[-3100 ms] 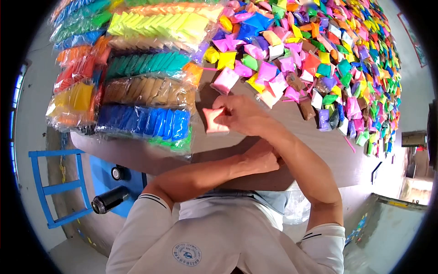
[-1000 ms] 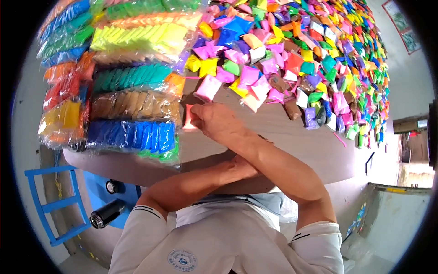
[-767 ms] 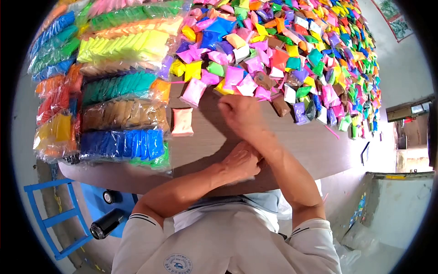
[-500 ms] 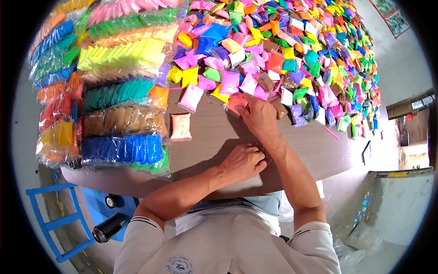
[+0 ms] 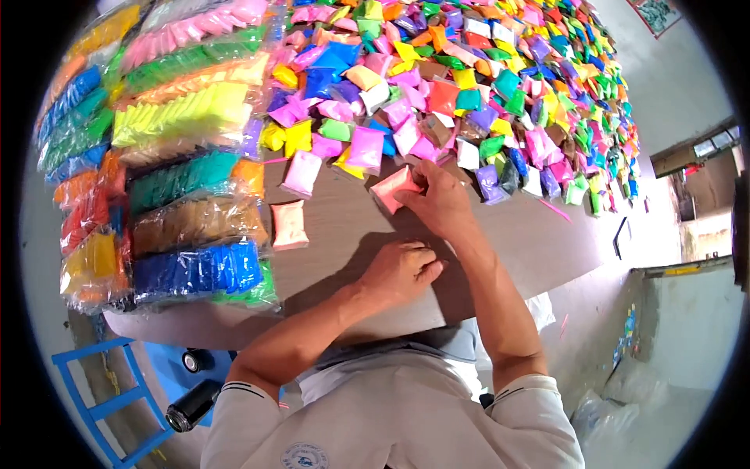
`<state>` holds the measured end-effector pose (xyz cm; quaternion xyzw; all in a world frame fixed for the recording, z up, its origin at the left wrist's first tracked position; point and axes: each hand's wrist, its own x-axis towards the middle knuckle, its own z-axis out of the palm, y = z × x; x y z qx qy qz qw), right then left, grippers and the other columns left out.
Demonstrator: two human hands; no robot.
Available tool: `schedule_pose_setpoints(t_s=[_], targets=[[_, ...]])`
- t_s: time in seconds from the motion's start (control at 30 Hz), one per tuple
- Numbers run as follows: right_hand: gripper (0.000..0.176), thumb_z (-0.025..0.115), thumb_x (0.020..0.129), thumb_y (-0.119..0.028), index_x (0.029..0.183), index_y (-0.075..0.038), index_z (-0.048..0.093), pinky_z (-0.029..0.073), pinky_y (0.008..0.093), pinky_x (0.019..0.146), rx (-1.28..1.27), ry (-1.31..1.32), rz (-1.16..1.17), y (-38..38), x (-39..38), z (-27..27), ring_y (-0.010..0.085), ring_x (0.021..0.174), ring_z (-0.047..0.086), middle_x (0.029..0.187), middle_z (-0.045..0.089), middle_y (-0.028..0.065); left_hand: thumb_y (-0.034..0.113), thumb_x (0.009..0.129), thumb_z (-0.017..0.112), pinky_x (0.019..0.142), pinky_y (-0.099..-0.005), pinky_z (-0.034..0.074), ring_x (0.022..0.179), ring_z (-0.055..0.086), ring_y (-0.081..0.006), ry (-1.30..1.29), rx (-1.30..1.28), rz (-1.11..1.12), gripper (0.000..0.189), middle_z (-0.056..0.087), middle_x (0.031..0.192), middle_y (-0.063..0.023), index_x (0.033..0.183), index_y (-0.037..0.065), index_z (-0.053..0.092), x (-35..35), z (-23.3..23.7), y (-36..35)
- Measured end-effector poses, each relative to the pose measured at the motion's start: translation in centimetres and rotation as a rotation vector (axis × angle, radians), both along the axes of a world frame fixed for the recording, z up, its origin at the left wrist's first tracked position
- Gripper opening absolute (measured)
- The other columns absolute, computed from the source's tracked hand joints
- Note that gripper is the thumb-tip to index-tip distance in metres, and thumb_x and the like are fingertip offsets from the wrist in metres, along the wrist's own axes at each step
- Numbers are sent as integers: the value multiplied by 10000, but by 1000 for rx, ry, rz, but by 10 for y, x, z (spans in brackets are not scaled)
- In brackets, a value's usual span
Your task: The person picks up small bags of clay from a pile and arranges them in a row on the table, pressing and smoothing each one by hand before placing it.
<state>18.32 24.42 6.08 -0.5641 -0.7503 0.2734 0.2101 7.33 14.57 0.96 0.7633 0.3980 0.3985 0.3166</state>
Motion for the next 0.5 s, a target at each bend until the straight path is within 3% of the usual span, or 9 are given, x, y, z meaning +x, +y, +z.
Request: schedule_pose_setpoints(t_s=[0.07, 0.1, 0.2, 0.23, 0.33, 0.37, 0.5], targets=[[356, 819, 772, -197, 972, -32, 575, 508, 372, 700, -18, 140, -44, -2, 15, -5, 242, 735, 617, 820, 628, 119, 158, 883, 667, 640, -457, 465, 705, 583, -359, -24, -42, 3, 245, 565, 714, -157, 731, -11, 574, -1, 5, 1], [310, 798, 815, -134, 1015, -18, 592, 488, 312, 701, -74, 258, -43, -4, 24, -6, 156, 749, 558, 824, 600, 57, 170, 898, 659, 635, -450, 452, 694, 570, -363, -19, -98, -13, 268, 557, 711, -157, 732, -15, 561, -2, 7, 1], [331, 791, 842, -130, 1099, -24, 610, 481, 281, 716, -105, 673, -48, -10, 44, -22, 113, 774, 555, 847, 594, -15, 173, 910, 648, 621, -441, 440, 676, 541, -367, -35, -75, -26, 267, 537, 714, -159, 756, -23, 555, -2, 10, 4], [291, 771, 875, -140, 1108, -27, 638, 477, 260, 717, -259, 695, -53, -10, 52, -21, 86, 754, 546, 862, 605, -56, 185, 935, 628, 602, -417, 426, 647, 506, -347, -54, -81, -28, 279, 511, 714, -158, 778, -29, 544, -2, 11, 3], [211, 766, 883, -159, 1014, -25, 668, 469, 239, 701, -359, 942, 17, -19, 64, -10, 59, 746, 548, 858, 628, -58, 193, 958, 608, 588, -397, 411, 618, 481, -303, -35, -187, -16, 288, 482, 702, -142, 785, -26, 535, -5, 15, 4], [178, 757, 893, -175, 971, -27, 695, 456, 223, 680, -352, 990, 20, -22, 68, -10, 42, 752, 559, 855, 654, -49, 249, 983, 587, 595, -360, 423, 625, 501, -221, -19, -200, -13, 324, 515, 704, -113, 806, -21, 551, -7, 14, 5], [189, 747, 896, -167, 1018, -26, 719, 445, 226, 640, -400, 1057, 26, -33, 86, -21, 39, 732, 565, 834, 667, -30, 369, 1003, 550, 646, -297, 455, 703, 553, -126, -134, -416, -22, 406, 612, 761, -67, 881, -16, 591, -14, 9, 9]])
